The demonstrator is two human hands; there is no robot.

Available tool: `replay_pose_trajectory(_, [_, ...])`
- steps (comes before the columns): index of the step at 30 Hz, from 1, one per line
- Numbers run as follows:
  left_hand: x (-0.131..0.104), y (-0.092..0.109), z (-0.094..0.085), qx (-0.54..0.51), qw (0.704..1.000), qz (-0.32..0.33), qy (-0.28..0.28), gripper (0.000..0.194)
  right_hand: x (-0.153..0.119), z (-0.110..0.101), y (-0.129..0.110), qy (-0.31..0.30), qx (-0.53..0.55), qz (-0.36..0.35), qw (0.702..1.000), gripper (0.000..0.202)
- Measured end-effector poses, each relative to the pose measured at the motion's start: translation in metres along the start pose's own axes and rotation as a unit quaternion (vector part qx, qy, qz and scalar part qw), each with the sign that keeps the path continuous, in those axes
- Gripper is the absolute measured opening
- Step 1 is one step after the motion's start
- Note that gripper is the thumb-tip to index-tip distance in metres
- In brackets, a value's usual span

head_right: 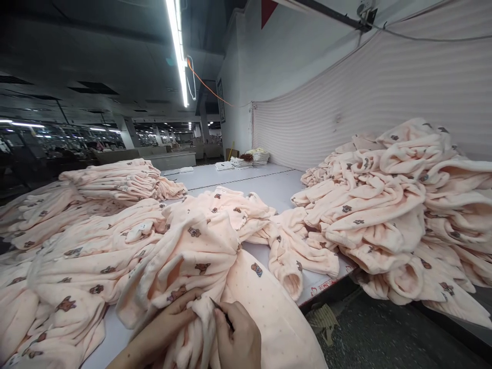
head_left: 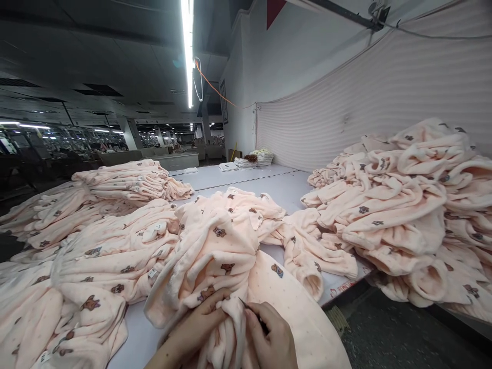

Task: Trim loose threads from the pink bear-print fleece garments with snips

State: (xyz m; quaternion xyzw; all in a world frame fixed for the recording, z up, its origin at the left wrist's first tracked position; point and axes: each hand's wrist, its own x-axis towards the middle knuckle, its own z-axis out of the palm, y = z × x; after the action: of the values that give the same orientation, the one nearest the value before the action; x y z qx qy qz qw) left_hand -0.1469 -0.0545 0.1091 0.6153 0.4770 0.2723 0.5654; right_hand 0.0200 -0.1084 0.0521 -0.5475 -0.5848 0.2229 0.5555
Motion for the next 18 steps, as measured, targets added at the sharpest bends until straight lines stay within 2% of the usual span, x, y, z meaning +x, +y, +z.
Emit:
replay_pose_trajectory(4, [-0.004,0.017,0.01,0.03,0.998,0.044,0.023,0.03,-0.015,0.016,0.02,0.022,-0.017,0.068,0.997,0.031])
replay_pose_trajectory(7, [-0.001,0.022,0.012,0.011,0.997,0.065,0.049,0.03,-0.02,0.021,0.028,0.045,-0.015,0.071,0.996,0.032])
replay_pose_trajectory(11, [0.01,0.018,0.003,-0.053,0.998,-0.017,0.016,0.017,0.002,0.003,0.022,0.074,0.0,0.064,0.995,0.031])
replay_pose_trajectory(15, [0.02,0.02,-0.002,-0.085,0.995,-0.061,-0.011,0.013,0.029,-0.01,0.011,0.029,-0.018,0.061,0.998,0.024])
replay_pose_trajectory(18, [0.02,0.024,0.0,-0.121,0.99,-0.067,-0.018,0.019,0.033,-0.012,0.009,-0.005,-0.014,0.056,0.998,0.017])
